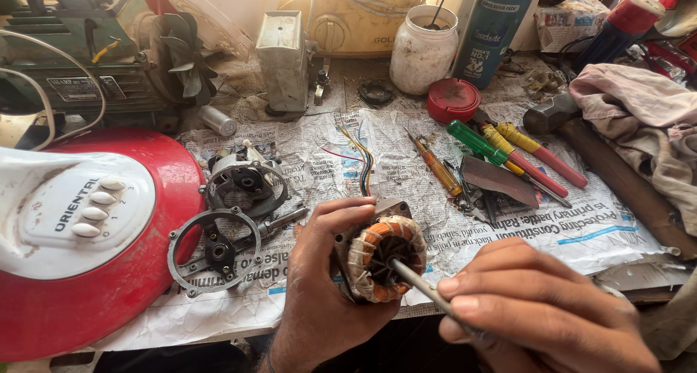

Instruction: The person threads a long threaded rod through the wound stator of a disassembled fan motor, then holds the stator and works the rod and shaft into the central bore, twisting and pushing to seat the rotor shaft through the windings on a newspaper-covered workbench.

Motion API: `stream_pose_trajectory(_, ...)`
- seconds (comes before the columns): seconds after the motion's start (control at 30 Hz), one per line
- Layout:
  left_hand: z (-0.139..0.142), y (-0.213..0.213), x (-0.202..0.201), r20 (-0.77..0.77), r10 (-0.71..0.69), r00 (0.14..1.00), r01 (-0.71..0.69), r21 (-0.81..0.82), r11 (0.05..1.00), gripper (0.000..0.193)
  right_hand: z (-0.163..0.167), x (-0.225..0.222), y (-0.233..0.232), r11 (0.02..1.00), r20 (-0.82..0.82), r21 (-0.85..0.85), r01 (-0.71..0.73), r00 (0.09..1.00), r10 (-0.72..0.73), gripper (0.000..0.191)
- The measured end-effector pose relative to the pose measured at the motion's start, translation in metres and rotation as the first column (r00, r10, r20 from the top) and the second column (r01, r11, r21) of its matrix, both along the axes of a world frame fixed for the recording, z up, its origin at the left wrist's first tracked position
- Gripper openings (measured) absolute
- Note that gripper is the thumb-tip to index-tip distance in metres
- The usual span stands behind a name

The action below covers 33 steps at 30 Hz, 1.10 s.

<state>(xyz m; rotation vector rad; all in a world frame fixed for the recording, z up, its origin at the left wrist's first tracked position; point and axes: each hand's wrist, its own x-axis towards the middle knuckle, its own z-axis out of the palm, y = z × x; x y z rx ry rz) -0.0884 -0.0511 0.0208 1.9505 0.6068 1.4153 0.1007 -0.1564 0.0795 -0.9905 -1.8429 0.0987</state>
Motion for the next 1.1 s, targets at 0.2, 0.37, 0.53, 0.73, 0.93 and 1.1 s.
stream_pose_trajectory(0.2,0.000,0.001,0.000,0.023,-0.045,0.999,0.046,-0.029,0.999,0.078,0.003,0.000,0.000,0.998,0.031,-0.008,-0.057,0.998,0.057,0.028)
stream_pose_trajectory(0.37,-0.001,0.002,0.003,-0.022,-0.010,1.000,0.011,0.022,1.000,0.080,0.003,0.000,0.004,0.997,-0.026,0.037,0.069,0.997,-0.068,0.024)
stream_pose_trajectory(0.53,0.000,0.001,0.002,0.012,0.040,0.999,-0.040,-0.040,0.998,0.078,0.000,-0.009,0.004,0.994,-0.015,0.039,0.099,0.995,-0.099,0.027)
stream_pose_trajectory(0.73,0.000,0.002,0.001,0.010,-0.027,1.000,0.027,0.005,1.000,0.079,0.000,-0.011,0.004,0.996,-0.029,0.053,0.077,0.997,-0.076,0.028)
stream_pose_trajectory(0.93,0.001,0.000,0.001,-0.038,0.089,0.995,-0.088,0.009,0.996,0.079,0.003,-0.006,0.005,0.994,0.007,0.064,0.083,0.996,-0.084,0.030)
stream_pose_trajectory(1.1,0.003,0.000,0.002,-0.052,0.063,0.997,-0.064,-0.017,0.998,0.079,-0.003,-0.010,0.008,0.997,-0.057,0.066,0.031,0.998,-0.027,0.025)
